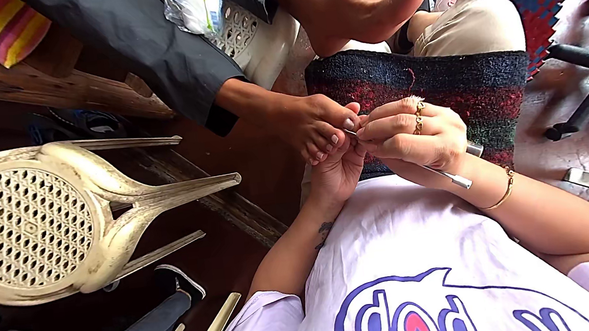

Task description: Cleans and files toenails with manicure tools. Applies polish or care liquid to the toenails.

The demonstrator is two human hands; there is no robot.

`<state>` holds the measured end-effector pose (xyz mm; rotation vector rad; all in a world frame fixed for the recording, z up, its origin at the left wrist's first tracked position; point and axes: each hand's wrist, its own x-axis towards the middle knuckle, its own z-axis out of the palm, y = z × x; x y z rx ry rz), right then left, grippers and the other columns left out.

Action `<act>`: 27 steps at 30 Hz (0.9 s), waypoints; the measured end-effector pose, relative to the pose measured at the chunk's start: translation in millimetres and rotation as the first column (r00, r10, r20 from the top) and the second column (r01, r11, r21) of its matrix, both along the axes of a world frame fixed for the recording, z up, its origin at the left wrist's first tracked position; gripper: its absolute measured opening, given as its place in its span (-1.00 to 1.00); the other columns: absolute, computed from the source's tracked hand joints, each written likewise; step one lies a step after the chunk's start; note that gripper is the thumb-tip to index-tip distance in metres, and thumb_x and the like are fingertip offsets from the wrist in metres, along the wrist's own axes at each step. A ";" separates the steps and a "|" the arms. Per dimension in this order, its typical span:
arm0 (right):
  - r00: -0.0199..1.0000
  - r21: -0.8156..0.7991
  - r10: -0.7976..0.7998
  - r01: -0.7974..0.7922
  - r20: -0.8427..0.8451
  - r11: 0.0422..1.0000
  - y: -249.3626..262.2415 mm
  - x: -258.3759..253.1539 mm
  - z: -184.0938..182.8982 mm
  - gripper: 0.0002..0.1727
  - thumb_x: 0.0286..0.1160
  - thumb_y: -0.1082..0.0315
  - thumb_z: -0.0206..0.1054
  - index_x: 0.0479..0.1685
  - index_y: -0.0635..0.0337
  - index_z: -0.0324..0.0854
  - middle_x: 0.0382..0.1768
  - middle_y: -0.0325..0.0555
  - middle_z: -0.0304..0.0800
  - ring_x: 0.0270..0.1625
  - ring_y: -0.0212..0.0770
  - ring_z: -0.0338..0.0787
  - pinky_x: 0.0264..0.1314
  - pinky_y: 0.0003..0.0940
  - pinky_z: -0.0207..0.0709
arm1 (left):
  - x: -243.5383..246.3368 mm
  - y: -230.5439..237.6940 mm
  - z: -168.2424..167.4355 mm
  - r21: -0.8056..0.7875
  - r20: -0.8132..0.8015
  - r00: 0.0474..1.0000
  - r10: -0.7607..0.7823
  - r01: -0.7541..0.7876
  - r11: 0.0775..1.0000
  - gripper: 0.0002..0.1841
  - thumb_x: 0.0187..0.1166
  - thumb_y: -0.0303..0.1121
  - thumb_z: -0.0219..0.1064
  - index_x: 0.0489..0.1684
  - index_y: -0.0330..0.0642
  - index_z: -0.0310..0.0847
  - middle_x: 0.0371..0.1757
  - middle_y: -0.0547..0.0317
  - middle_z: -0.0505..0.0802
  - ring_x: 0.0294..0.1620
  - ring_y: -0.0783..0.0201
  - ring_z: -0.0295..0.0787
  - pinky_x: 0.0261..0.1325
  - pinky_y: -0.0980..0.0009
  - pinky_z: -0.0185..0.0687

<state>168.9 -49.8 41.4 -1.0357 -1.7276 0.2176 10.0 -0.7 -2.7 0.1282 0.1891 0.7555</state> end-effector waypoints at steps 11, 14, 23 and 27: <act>0.921 -0.503 -0.352 0.387 0.168 0.773 -26.2 31.9 33.3 -0.95 0.48 0.54 0.33 -0.26 0.28 0.71 -0.09 0.00 0.88 -0.07 -0.28 0.85 -0.05 -0.38 0.74 | 1.8 2.6 6.1 -0.104 0.051 0.998 -0.031 0.036 0.994 -0.73 0.68 -0.45 0.27 0.26 -0.25 0.65 0.09 0.00 0.86 0.04 0.25 0.87 0.09 0.50 0.77; 0.908 -0.836 -0.123 0.416 0.400 0.357 -40.0 43.5 42.5 -0.78 0.39 0.57 0.44 -0.02 0.24 0.65 -0.38 0.09 0.78 -0.37 0.16 0.80 -0.36 0.27 0.65 | 4.5 4.6 9.2 -0.173 0.070 0.997 -0.031 0.043 0.984 -0.72 0.60 -0.45 0.36 0.22 -0.26 0.62 0.04 0.00 0.84 -0.05 0.26 0.87 0.02 0.52 0.78; 0.832 -0.736 -0.147 0.545 0.535 0.403 -44.1 28.6 23.4 -0.89 0.56 0.37 0.40 -0.25 0.22 0.76 -0.38 0.12 0.77 -0.30 0.21 0.82 -0.33 0.23 0.62 | 11.6 4.5 10.3 -0.084 -0.108 0.993 0.049 -0.058 0.995 -0.75 0.49 -0.47 0.46 0.10 -0.25 0.72 -0.01 0.05 0.87 -0.05 0.30 0.87 0.03 0.50 0.77; 0.789 -0.662 -0.129 0.581 0.601 0.474 -24.0 21.8 6.3 -0.83 0.52 0.27 0.46 -0.26 0.20 0.79 -0.27 0.19 0.73 -0.28 0.23 0.79 -0.39 0.17 0.61 | 12.5 5.6 6.3 -0.071 -0.128 0.990 0.053 -0.062 0.996 -0.68 0.54 -0.49 0.41 0.24 -0.28 0.67 0.04 0.02 0.88 0.03 0.26 0.87 0.10 0.46 0.78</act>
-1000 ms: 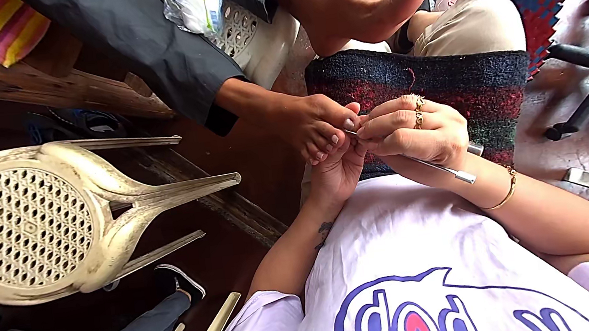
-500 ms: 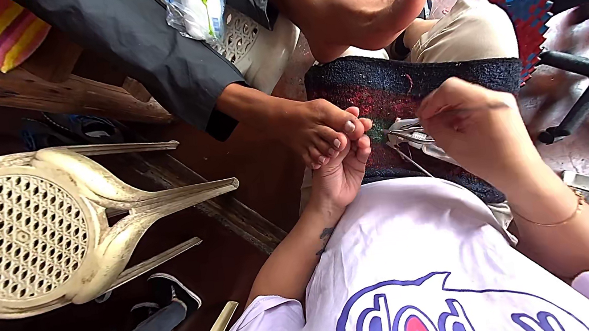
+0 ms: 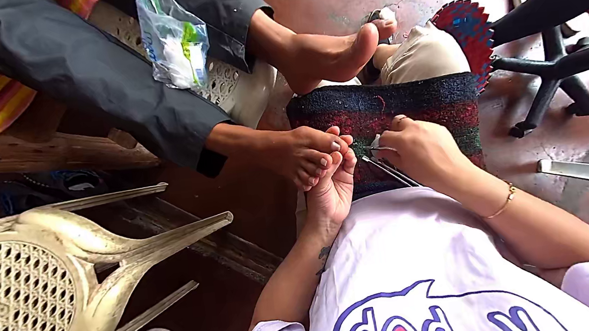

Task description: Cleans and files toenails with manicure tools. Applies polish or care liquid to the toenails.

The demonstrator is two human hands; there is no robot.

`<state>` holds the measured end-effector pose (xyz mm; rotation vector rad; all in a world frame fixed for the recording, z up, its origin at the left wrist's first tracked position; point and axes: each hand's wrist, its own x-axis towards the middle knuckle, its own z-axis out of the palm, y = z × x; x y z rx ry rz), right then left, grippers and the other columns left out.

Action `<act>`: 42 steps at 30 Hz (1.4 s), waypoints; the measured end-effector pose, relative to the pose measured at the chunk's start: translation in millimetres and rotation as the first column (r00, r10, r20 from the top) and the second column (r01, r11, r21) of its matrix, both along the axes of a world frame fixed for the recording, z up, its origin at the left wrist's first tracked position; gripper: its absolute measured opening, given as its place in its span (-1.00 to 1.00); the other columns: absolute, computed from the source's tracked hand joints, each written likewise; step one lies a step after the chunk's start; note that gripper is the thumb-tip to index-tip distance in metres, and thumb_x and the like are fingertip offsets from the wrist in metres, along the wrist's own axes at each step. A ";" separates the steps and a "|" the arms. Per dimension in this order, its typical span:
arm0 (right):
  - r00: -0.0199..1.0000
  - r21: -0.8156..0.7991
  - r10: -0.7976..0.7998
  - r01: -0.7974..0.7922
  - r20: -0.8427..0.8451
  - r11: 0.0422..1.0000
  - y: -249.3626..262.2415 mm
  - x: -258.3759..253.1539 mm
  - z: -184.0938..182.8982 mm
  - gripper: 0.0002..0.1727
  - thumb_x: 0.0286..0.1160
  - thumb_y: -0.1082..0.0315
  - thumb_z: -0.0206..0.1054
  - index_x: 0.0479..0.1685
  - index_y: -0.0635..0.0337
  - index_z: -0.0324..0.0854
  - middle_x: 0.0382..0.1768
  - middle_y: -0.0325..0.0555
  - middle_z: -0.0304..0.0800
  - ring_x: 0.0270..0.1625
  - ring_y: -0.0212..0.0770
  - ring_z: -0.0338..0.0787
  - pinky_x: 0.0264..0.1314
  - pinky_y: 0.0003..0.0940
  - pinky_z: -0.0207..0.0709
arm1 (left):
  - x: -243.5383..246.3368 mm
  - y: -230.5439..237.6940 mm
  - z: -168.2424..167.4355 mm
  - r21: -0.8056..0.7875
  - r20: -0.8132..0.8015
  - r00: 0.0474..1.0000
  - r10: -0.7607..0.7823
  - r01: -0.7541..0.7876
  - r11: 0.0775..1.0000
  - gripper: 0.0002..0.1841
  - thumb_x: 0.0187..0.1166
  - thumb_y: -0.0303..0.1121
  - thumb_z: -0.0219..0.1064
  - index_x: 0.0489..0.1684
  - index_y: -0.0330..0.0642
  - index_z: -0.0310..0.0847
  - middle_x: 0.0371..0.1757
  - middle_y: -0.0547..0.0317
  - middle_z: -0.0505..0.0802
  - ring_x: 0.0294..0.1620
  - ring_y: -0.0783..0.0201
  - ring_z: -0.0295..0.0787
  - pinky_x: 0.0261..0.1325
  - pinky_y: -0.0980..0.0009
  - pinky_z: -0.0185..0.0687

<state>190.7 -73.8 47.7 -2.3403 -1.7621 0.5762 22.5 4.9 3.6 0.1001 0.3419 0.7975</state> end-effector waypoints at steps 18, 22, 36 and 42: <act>0.848 0.155 -0.150 0.262 -0.509 0.953 -9.3 -7.7 34.9 -0.81 0.68 0.21 0.27 -0.04 0.07 0.73 -0.65 -0.42 0.62 -0.66 -0.53 0.56 -0.61 -0.54 0.51 | 7.0 4.4 -16.7 0.117 -0.093 0.994 -0.063 0.073 0.990 -0.81 0.67 -0.44 0.23 0.11 -0.07 0.68 0.05 0.21 0.79 0.14 0.27 0.75 0.19 0.32 0.71; 0.539 0.036 -0.178 0.362 -0.824 0.931 -0.7 -33.0 38.3 -0.80 0.76 0.32 0.17 0.12 0.14 0.65 -0.60 -0.37 0.66 -0.64 -0.57 0.59 -0.63 -0.69 0.48 | 12.2 5.7 -19.0 0.269 -0.152 0.988 -0.021 0.062 0.961 -0.84 0.69 -0.40 0.21 0.04 0.02 0.68 0.10 0.33 0.78 0.27 0.37 0.69 0.31 0.40 0.63; 0.330 -0.173 -0.322 0.410 -0.887 0.895 22.3 -40.2 42.1 -0.82 0.82 0.37 0.12 -0.06 0.17 0.64 -0.63 -0.29 0.67 -0.72 -0.55 0.54 -0.70 -0.70 0.40 | 16.0 8.8 -16.0 0.347 -0.267 0.958 0.108 -0.009 0.938 -0.78 0.69 -0.55 0.18 -0.06 -0.06 0.75 0.11 0.28 0.86 0.40 0.37 0.68 0.52 0.41 0.52; 0.292 -0.258 -0.391 0.402 -0.873 0.878 28.5 -37.8 47.8 -0.82 0.82 0.37 0.13 -0.09 0.16 0.65 -0.64 -0.25 0.69 -0.74 -0.51 0.57 -0.72 -0.67 0.43 | 18.0 7.7 -14.4 0.319 -0.213 0.969 0.128 -0.055 0.946 -0.85 0.59 -0.55 0.31 -0.22 -0.07 0.78 0.01 0.27 0.86 0.25 0.42 0.74 0.35 0.50 0.60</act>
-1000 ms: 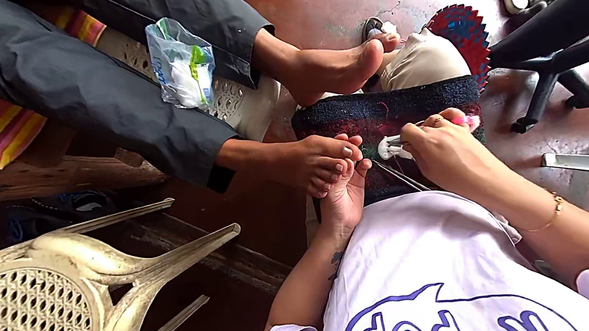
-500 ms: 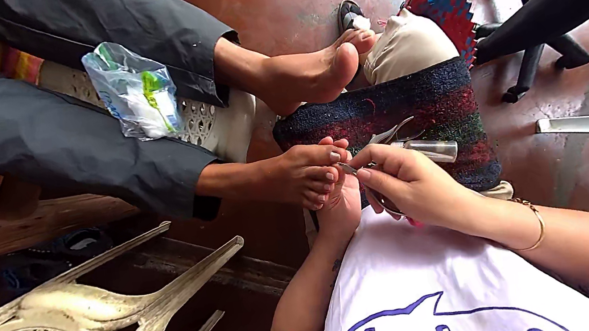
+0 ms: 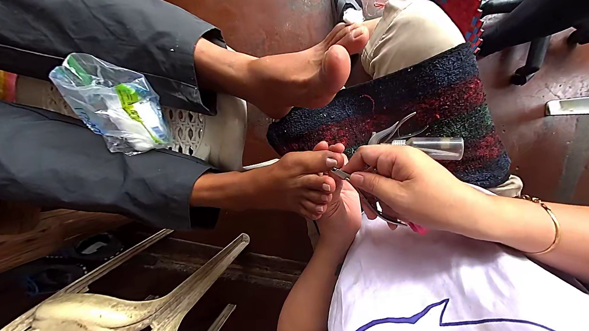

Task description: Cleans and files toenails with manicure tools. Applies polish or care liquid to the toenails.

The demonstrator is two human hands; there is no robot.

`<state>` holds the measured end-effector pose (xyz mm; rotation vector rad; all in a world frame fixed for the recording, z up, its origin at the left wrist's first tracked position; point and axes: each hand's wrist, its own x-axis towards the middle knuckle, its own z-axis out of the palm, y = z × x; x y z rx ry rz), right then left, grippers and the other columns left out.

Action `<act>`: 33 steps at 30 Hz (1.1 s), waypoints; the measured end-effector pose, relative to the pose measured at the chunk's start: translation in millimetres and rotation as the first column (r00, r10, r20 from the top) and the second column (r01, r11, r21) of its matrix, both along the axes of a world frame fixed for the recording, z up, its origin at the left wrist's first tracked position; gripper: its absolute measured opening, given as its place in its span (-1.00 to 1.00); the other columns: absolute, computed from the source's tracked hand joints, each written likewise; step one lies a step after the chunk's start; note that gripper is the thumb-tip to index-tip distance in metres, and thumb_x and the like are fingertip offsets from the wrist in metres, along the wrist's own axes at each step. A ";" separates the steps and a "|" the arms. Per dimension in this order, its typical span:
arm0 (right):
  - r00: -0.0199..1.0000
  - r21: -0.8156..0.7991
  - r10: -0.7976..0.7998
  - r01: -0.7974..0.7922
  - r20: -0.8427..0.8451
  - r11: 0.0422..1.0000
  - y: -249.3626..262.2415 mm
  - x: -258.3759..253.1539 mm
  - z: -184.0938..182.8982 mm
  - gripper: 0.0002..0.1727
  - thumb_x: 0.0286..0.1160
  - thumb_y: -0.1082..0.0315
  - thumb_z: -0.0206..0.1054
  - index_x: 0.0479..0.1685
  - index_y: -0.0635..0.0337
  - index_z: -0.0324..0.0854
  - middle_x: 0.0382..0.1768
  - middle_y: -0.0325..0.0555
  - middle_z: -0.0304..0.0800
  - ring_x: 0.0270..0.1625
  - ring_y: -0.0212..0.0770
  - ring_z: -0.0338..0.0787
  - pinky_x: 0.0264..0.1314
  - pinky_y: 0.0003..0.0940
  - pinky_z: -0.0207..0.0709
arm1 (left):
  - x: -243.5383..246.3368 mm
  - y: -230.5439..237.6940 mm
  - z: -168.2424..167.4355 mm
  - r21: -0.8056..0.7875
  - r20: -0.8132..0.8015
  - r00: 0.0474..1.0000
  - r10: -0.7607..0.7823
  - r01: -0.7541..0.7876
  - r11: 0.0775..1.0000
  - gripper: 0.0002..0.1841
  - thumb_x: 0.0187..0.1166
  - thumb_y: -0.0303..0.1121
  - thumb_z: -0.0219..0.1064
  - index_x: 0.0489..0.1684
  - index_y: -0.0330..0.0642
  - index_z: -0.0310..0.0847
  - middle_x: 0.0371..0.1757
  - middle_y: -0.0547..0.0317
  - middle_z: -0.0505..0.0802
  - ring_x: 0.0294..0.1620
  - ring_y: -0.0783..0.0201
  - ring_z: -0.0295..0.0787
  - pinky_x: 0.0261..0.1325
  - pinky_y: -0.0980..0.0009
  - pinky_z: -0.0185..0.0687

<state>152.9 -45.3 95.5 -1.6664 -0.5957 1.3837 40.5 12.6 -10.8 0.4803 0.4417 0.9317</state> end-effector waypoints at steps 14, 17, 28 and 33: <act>0.544 0.245 0.051 -0.457 0.838 0.855 -11.2 -3.8 -29.1 -0.77 0.65 0.45 0.11 -0.12 0.33 0.69 -0.66 -0.19 0.54 -0.63 -0.27 0.59 -0.63 -0.39 0.41 | -8.4 1.3 -6.6 -0.086 0.022 0.993 -0.115 0.116 0.989 -0.80 0.66 -0.43 0.26 0.11 0.02 0.71 0.05 0.35 0.82 0.20 0.41 0.71 0.35 0.37 0.57; 0.472 0.223 0.055 -0.513 0.880 0.829 -12.2 -1.1 -31.6 -0.77 0.63 0.45 0.12 -0.10 0.33 0.70 -0.68 -0.18 0.53 -0.67 -0.22 0.59 -0.69 -0.36 0.37 | -6.1 0.3 -3.0 -0.143 0.041 0.995 -0.095 0.100 0.985 -0.82 0.56 -0.43 0.37 0.03 -0.02 0.76 -0.08 0.33 0.83 -0.01 0.39 0.76 0.22 0.36 0.64; 0.954 0.273 0.003 -0.089 0.301 0.958 -13.4 -5.9 -22.6 -0.79 0.75 0.38 0.13 -0.01 0.21 0.69 -0.56 -0.35 0.67 -0.59 -0.60 0.59 -0.53 -0.72 0.49 | -4.2 1.5 -3.2 0.060 -0.037 0.998 -0.057 0.059 0.996 -0.85 0.70 -0.45 0.22 -0.11 -0.01 0.74 0.13 0.33 0.83 0.46 0.39 0.61 0.58 0.41 0.43; 0.999 0.133 -0.036 0.032 0.027 0.991 -5.2 -5.9 -11.4 -0.82 0.78 0.40 0.14 -0.10 0.18 0.67 -0.64 -0.31 0.66 -0.73 -0.56 0.52 -0.69 -0.69 0.40 | -5.4 -1.6 0.6 -0.009 -0.054 0.998 -0.010 0.010 1.000 -0.85 0.60 -0.52 0.31 -0.20 -0.06 0.79 0.07 0.31 0.86 0.28 0.45 0.72 0.35 0.53 0.59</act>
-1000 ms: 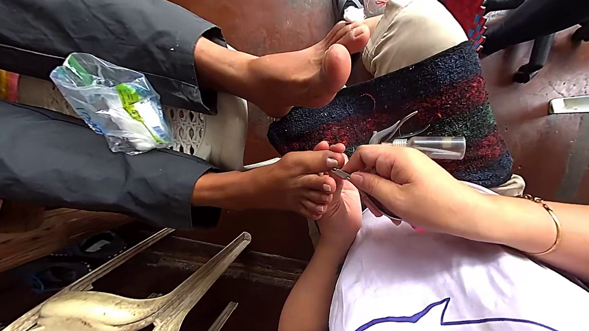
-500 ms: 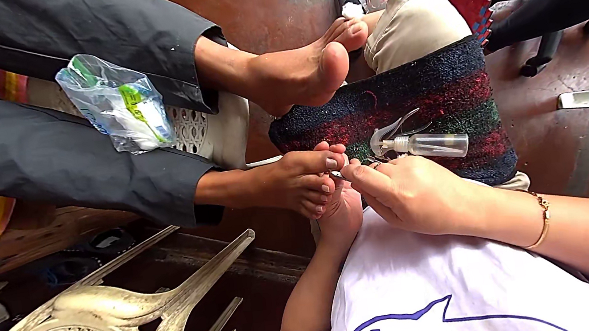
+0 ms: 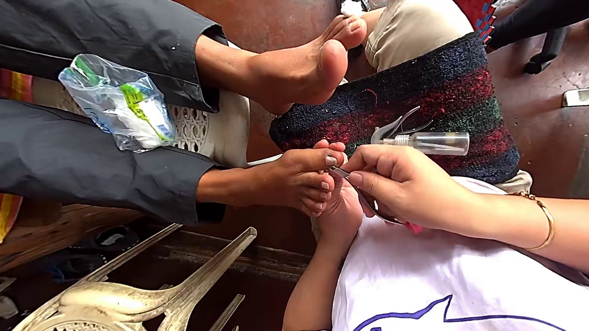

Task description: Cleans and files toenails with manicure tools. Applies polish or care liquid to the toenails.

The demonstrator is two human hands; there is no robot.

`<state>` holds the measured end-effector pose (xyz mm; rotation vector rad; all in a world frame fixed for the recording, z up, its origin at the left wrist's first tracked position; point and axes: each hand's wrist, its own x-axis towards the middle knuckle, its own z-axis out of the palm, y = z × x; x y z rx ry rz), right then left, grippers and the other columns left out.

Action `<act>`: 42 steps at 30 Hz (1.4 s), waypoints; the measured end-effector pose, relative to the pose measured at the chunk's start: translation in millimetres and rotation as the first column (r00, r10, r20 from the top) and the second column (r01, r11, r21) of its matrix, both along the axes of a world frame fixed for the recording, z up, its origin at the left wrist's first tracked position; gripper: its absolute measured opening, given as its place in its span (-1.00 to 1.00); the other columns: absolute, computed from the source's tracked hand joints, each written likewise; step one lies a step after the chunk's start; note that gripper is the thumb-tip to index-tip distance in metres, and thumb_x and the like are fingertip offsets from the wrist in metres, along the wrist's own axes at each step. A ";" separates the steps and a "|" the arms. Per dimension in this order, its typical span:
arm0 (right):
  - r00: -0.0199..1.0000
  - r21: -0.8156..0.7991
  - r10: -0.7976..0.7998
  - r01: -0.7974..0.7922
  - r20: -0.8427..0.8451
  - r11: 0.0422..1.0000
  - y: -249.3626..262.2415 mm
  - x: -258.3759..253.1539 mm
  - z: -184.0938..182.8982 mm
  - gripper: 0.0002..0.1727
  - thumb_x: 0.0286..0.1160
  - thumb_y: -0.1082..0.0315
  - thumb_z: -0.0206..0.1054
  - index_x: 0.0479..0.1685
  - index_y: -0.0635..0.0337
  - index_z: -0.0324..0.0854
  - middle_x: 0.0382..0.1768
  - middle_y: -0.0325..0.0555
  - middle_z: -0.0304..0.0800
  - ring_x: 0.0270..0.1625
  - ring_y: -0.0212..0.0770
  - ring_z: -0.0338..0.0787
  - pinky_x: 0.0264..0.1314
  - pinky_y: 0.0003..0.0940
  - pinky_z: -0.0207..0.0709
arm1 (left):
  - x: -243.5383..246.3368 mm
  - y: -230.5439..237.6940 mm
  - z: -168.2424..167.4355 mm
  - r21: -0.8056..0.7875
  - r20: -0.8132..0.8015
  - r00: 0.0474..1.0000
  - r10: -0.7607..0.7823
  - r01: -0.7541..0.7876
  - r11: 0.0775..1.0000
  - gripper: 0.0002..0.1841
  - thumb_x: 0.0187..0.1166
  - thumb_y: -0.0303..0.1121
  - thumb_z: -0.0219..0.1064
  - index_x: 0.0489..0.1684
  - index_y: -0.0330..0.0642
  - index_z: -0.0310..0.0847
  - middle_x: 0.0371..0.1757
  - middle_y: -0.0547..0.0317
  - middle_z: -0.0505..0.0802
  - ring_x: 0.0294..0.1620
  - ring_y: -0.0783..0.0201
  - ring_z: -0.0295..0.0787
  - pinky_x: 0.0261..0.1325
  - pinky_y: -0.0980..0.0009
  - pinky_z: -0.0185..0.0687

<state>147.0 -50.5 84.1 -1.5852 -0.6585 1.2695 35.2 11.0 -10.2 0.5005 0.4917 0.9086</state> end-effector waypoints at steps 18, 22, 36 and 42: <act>0.949 0.196 0.035 -0.101 0.312 0.975 -7.2 -3.0 -17.0 -0.85 0.68 0.42 0.16 -0.10 0.23 0.65 -0.58 -0.36 0.60 -0.57 -0.61 0.54 -0.52 -0.72 0.43 | -0.6 1.5 -0.6 0.014 -0.001 0.998 -0.066 0.066 0.998 -0.78 0.71 -0.48 0.16 -0.05 0.00 0.75 0.12 0.36 0.81 0.37 0.44 0.64 0.40 0.50 0.53; 0.998 0.155 -0.009 -0.001 0.064 0.988 -9.1 -2.6 -17.5 -0.84 0.74 0.40 0.16 -0.05 0.21 0.66 -0.60 -0.29 0.66 -0.65 -0.53 0.59 -0.61 -0.68 0.49 | -2.4 2.4 -3.6 0.003 0.018 0.995 -0.095 0.095 0.995 -0.83 0.73 -0.44 0.18 -0.03 0.02 0.70 0.14 0.37 0.78 0.39 0.43 0.62 0.42 0.49 0.53; 0.999 0.181 -0.043 0.039 0.020 0.983 -9.5 -5.3 -20.8 -0.89 0.73 0.42 0.16 -0.09 0.18 0.60 -0.60 -0.28 0.67 -0.66 -0.51 0.59 -0.62 -0.68 0.47 | -2.6 3.1 -4.2 -0.022 0.042 0.993 -0.107 0.108 0.994 -0.86 0.69 -0.41 0.25 0.01 0.02 0.69 0.13 0.36 0.78 0.34 0.43 0.65 0.39 0.46 0.56; 0.994 0.155 -0.058 0.072 -0.096 0.985 -8.0 -5.7 -20.3 -0.88 0.75 0.41 0.13 -0.08 0.20 0.57 -0.62 -0.22 0.62 -0.65 -0.46 0.56 -0.60 -0.66 0.42 | -2.7 3.6 -4.9 -0.001 0.030 0.994 -0.101 0.101 0.995 -0.84 0.67 -0.42 0.28 0.05 0.03 0.72 0.14 0.37 0.81 0.39 0.42 0.65 0.44 0.47 0.55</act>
